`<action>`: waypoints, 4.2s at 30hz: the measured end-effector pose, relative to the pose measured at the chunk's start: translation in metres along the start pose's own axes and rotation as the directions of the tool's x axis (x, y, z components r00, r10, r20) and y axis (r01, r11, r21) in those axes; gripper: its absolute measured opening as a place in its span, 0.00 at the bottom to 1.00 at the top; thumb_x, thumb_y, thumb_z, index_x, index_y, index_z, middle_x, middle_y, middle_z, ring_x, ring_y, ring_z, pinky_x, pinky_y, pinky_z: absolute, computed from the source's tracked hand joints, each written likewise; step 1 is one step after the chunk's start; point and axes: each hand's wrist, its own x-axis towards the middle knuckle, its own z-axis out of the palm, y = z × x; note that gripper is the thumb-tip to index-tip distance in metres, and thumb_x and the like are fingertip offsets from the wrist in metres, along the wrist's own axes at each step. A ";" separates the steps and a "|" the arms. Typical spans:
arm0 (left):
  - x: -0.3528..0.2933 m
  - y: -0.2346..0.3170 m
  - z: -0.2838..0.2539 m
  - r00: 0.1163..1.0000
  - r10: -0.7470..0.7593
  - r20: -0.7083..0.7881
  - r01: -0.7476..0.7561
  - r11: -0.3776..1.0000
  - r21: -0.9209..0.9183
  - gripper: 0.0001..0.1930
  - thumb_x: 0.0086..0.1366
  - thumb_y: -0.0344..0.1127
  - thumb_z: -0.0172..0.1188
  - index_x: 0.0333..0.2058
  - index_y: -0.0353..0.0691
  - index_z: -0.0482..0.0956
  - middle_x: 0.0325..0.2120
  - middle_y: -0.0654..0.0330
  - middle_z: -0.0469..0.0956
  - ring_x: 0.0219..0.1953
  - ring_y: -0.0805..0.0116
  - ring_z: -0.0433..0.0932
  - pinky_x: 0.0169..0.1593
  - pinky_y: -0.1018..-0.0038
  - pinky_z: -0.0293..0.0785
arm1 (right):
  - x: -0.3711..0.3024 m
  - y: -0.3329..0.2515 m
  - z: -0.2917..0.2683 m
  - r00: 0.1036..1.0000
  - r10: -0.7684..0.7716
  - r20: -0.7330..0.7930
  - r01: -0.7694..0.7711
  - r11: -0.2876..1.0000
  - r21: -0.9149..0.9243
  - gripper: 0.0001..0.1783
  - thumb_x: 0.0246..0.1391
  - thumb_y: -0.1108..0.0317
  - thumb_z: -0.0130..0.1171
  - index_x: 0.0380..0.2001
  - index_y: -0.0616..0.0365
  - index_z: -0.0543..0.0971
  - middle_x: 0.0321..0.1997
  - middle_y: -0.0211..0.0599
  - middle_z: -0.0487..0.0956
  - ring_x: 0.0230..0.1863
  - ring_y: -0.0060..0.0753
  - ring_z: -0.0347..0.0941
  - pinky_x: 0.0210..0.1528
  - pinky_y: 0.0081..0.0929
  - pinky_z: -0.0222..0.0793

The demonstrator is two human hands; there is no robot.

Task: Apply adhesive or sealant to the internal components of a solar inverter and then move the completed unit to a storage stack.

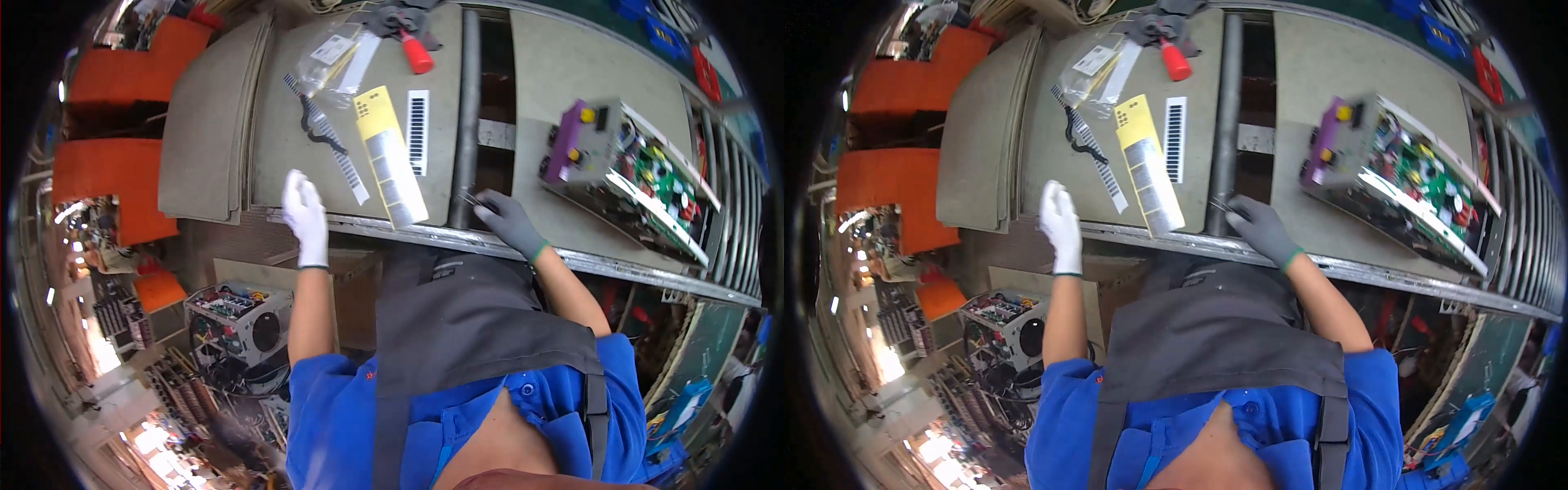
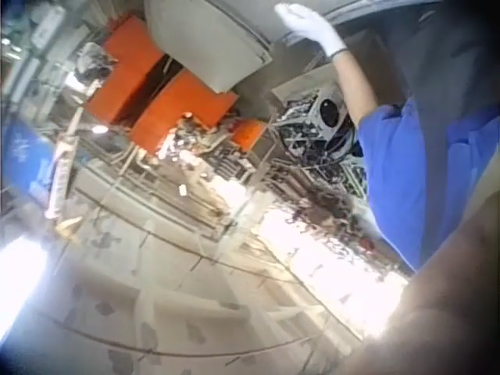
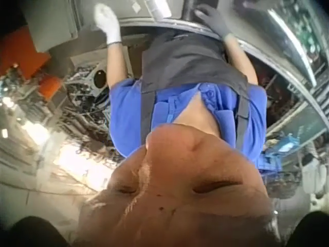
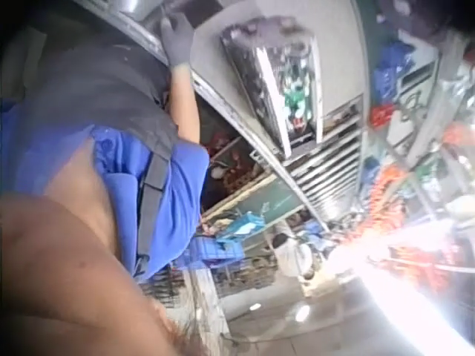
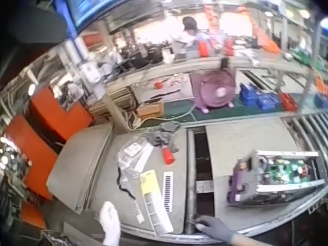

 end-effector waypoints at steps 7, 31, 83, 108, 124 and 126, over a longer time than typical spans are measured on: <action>-0.013 -0.033 0.086 0.765 0.489 0.419 -0.558 0.828 0.053 0.19 0.57 0.34 0.62 0.47 0.33 0.78 0.49 0.45 0.78 0.45 0.46 0.80 0.51 0.56 0.76 | 0.165 -0.082 0.087 0.978 0.193 0.080 -0.088 0.728 -0.680 0.16 0.62 0.57 0.52 0.45 0.53 0.80 0.40 0.49 0.84 0.43 0.54 0.81 0.47 0.47 0.76; 0.040 -0.045 0.146 0.769 0.294 0.568 -0.488 0.843 0.225 0.16 0.57 0.42 0.66 0.42 0.43 0.85 0.45 0.56 0.79 0.48 0.54 0.78 0.52 0.58 0.73 | 0.156 -0.036 0.126 0.937 0.299 -0.182 -0.321 0.942 -0.102 0.15 0.63 0.59 0.53 0.43 0.59 0.78 0.35 0.52 0.83 0.36 0.53 0.82 0.42 0.45 0.76; 0.128 -0.034 0.127 0.926 -0.222 0.306 0.316 0.900 -0.301 0.06 0.64 0.28 0.60 0.36 0.30 0.82 0.29 0.60 0.81 0.29 0.72 0.77 0.34 0.72 0.75 | 0.144 -0.065 0.144 0.923 0.385 0.017 -0.329 0.810 -0.485 0.45 0.55 0.34 0.56 0.58 0.65 0.71 0.61 0.60 0.73 0.61 0.52 0.73 0.59 0.43 0.70; -0.284 0.320 0.231 0.861 0.178 0.477 0.026 0.921 -0.390 0.25 0.73 0.44 0.50 0.64 0.38 0.67 0.63 0.54 0.69 0.61 0.62 0.68 0.67 0.63 0.58 | -0.284 0.059 -0.411 0.339 0.216 -0.916 0.639 0.662 0.393 0.18 0.67 0.64 0.56 0.54 0.64 0.76 0.42 0.40 0.84 0.40 0.34 0.84 0.41 0.26 0.79; -0.201 0.365 0.351 0.999 0.030 0.037 -0.002 0.800 -0.600 0.30 0.78 0.56 0.38 0.62 0.35 0.66 0.59 0.52 0.70 0.62 0.62 0.67 0.67 0.63 0.62 | -0.146 0.109 -0.395 0.498 0.445 -0.744 0.690 0.316 0.651 0.15 0.69 0.65 0.52 0.54 0.59 0.77 0.46 0.40 0.83 0.35 0.28 0.79 0.42 0.24 0.76; -0.292 0.350 0.340 0.943 0.122 0.310 0.014 0.915 -0.404 0.22 0.76 0.46 0.45 0.57 0.33 0.68 0.52 0.54 0.71 0.56 0.62 0.69 0.64 0.62 0.64 | -0.163 0.120 -0.396 0.605 0.480 -0.635 0.715 0.023 0.699 0.14 0.68 0.67 0.54 0.52 0.61 0.77 0.47 0.39 0.82 0.39 0.35 0.83 0.43 0.26 0.76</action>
